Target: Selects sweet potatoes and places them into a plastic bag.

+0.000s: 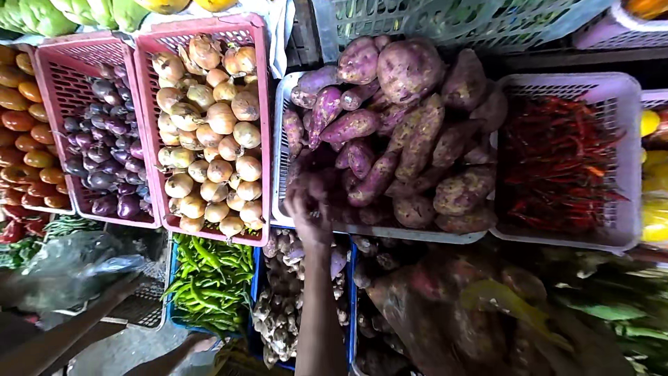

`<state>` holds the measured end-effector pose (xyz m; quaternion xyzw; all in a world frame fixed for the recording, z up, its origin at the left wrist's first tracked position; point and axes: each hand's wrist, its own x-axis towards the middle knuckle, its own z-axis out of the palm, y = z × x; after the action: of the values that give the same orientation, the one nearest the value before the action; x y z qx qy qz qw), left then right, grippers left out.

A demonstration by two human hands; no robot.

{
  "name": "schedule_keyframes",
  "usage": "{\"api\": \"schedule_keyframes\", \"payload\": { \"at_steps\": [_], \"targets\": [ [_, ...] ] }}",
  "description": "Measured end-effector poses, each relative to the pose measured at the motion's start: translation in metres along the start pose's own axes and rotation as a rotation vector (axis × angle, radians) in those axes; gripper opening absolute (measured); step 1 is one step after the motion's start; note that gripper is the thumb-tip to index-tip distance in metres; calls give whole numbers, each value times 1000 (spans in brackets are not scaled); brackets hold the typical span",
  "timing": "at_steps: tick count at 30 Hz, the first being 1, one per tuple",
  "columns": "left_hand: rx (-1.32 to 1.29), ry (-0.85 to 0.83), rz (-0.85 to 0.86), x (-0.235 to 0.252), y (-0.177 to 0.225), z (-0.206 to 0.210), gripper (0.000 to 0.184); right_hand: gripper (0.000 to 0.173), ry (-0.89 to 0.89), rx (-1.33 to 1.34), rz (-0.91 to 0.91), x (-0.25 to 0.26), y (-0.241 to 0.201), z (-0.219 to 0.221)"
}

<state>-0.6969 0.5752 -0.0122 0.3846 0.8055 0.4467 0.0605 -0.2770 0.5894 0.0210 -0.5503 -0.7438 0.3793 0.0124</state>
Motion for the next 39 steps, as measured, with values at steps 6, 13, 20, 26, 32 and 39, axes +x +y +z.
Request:
{"api": "schedule_keyframes", "payload": {
  "at_steps": [6,13,20,26,32,39],
  "targets": [
    [58,-76,21,16,15,40,46,49,47,-16,-84,-3,3,0],
    [-281,-527,185,-134,101,12,29,49,77,-22,-58,-16,-3,2],
    [-104,-830,274,-244,85,22,62,54,159,57,-140,-35,-3,8],
    [-59,-989,131,-236,105,-8,70,53,201,42,-198,-42,-6,14],
    [27,-887,59,-254,117,-5,64,48,171,120,-116,-58,1,14],
    [-160,-680,39,-279,95,-17,54,37,111,588,298,-70,-23,0]
  ]
}}
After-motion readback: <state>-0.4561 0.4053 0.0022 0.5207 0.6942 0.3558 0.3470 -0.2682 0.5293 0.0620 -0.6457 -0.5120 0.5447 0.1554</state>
